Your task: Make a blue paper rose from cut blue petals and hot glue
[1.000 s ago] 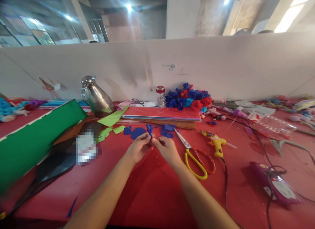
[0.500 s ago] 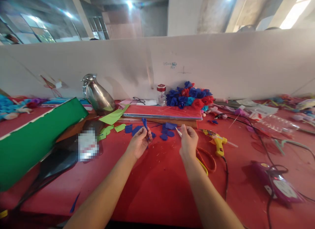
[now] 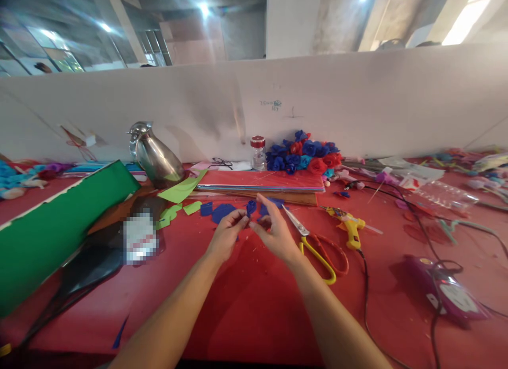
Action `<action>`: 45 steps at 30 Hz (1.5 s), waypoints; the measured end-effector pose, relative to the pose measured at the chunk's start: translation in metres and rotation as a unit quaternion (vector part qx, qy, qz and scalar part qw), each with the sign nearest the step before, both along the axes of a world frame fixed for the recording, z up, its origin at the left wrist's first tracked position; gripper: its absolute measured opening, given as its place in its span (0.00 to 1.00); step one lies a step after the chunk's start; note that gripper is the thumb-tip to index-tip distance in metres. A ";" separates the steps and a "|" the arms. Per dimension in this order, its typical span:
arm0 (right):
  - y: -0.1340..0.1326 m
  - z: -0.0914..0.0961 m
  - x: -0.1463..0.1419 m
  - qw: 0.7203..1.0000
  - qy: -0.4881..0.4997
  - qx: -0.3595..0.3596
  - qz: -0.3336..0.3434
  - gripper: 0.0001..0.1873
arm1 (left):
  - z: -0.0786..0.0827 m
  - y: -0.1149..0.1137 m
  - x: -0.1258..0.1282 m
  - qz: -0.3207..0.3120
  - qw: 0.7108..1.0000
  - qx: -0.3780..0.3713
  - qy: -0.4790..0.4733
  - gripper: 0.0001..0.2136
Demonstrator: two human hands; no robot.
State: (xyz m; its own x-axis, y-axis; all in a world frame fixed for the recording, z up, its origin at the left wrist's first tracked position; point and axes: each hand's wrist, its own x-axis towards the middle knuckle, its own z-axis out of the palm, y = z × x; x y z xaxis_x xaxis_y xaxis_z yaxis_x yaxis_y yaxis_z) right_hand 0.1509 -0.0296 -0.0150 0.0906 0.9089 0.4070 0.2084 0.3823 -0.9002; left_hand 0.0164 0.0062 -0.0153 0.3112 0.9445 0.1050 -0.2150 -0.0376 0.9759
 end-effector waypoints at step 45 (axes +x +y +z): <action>-0.003 0.027 0.041 0.978 -0.025 -0.189 0.087 0.08 | -0.005 0.001 0.000 -0.061 0.944 0.223 0.237 0.09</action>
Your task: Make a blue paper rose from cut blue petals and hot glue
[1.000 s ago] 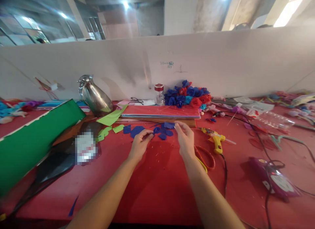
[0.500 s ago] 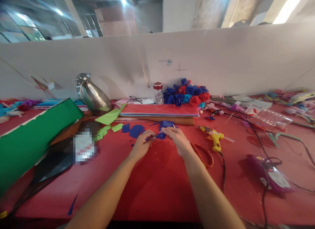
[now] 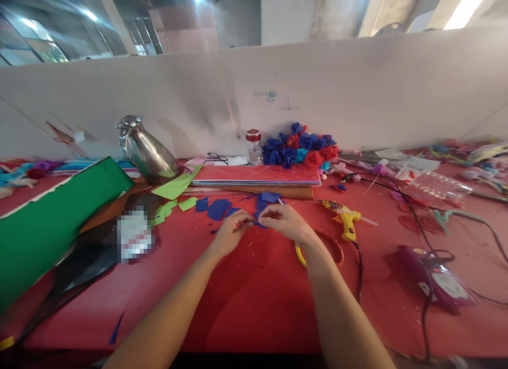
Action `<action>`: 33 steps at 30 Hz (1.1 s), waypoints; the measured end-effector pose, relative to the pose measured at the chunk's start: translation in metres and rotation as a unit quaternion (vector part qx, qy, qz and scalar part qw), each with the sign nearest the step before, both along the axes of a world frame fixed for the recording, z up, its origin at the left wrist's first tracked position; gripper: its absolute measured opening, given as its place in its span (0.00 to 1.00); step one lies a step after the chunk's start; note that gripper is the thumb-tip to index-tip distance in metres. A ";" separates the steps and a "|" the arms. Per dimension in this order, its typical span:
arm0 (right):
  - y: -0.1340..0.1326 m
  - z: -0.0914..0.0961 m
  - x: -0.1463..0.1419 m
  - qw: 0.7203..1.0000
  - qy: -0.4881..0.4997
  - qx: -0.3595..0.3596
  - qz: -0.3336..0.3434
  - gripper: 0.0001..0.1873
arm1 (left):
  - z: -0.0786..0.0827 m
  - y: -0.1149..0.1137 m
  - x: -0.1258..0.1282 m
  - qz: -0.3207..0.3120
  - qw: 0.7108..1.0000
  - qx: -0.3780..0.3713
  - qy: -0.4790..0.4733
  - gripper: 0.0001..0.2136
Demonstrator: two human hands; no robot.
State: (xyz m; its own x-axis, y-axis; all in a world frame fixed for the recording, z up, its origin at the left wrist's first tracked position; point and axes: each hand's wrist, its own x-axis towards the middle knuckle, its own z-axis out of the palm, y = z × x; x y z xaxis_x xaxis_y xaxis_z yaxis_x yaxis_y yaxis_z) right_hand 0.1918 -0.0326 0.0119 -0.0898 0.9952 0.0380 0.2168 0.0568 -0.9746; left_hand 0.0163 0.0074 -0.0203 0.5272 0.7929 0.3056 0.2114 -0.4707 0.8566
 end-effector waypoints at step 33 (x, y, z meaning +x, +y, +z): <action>0.006 -0.016 -0.029 0.982 0.076 0.098 -0.139 0.19 | 0.000 -0.003 0.001 0.100 0.949 -0.238 -0.182 0.13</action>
State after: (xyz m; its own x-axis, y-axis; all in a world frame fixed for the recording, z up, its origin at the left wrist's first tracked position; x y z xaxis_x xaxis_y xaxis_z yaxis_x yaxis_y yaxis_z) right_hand 0.1628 -0.0264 -0.0046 0.2069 0.9524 0.2237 0.1038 0.2060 -0.9730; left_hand 0.0172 0.0047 -0.0204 0.2805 0.9596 0.0213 -0.0951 0.0057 0.9955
